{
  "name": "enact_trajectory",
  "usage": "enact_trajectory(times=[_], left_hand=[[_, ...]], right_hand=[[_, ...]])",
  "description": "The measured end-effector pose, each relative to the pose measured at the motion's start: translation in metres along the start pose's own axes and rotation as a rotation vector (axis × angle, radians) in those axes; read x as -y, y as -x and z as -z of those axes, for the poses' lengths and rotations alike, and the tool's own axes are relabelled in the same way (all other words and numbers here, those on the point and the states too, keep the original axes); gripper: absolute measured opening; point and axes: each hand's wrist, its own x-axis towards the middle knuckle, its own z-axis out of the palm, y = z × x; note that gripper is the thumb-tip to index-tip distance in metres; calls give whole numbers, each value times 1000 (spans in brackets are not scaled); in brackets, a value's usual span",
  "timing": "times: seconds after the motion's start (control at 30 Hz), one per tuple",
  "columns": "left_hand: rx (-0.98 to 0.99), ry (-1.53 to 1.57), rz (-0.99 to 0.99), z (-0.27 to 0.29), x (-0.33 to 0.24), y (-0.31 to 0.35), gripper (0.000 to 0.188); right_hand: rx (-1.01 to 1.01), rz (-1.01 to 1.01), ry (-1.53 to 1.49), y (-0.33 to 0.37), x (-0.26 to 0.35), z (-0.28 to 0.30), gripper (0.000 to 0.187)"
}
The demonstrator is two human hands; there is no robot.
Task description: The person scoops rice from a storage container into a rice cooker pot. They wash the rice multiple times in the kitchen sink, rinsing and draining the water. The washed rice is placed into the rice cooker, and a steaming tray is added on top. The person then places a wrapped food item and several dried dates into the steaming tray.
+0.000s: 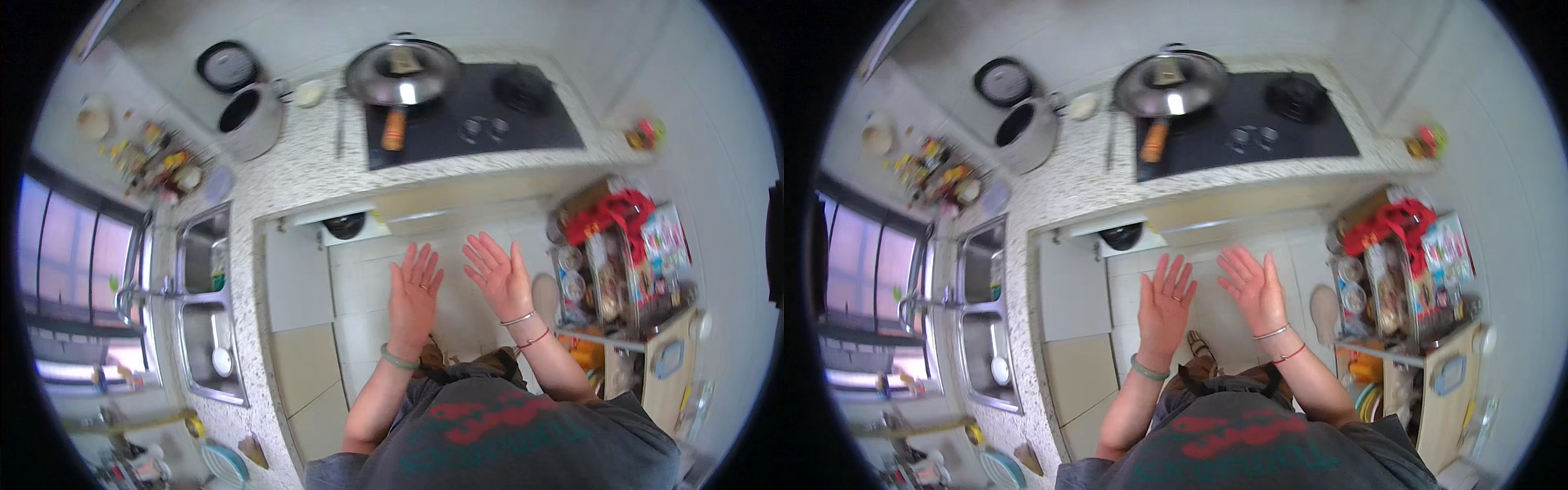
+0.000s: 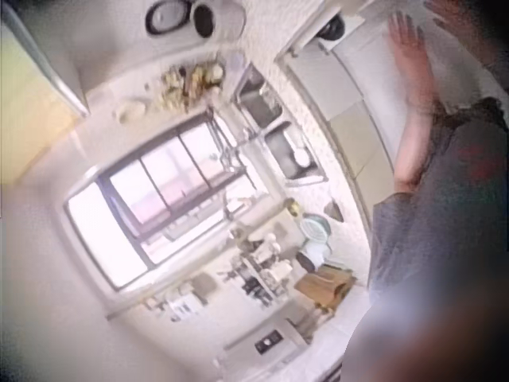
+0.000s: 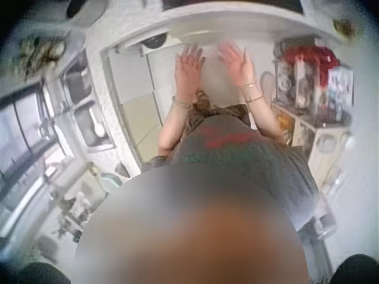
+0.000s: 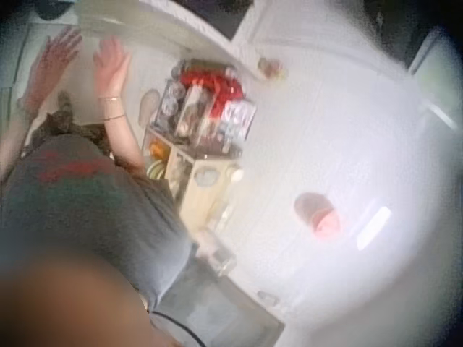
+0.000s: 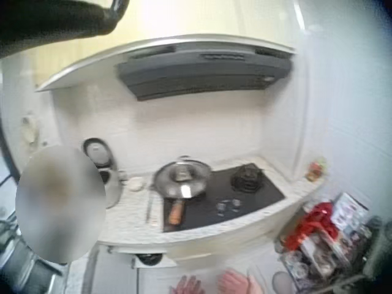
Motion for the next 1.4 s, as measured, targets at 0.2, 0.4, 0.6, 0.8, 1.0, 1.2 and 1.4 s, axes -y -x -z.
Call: enact_trajectory(times=[0.2,0.4,0.6,0.8,1.0,1.2,1.4], left_hand=[[-39,111,-310,59,-140,-10,66],[-52,182,-442,105,-227,-54,65],[-52,173,-522,136,-324,-132,61],[-76,160,-551,169,-429,-247,66],[-256,164,-559,235,-510,-369,62],[-443,112,-542,277,-546,-428,63],[-464,96,-446,286,-563,-441,63]], right_hand=[[210,-154,66,-97,-82,-130,74],[340,-246,76,-203,-131,-206,74],[326,-275,17,-337,-160,-275,68],[270,-247,71,-496,-186,-335,69],[88,-207,399,-640,-215,-369,50],[17,-144,804,-718,-227,-378,44],[58,-14,1071,-747,-239,-375,44]])
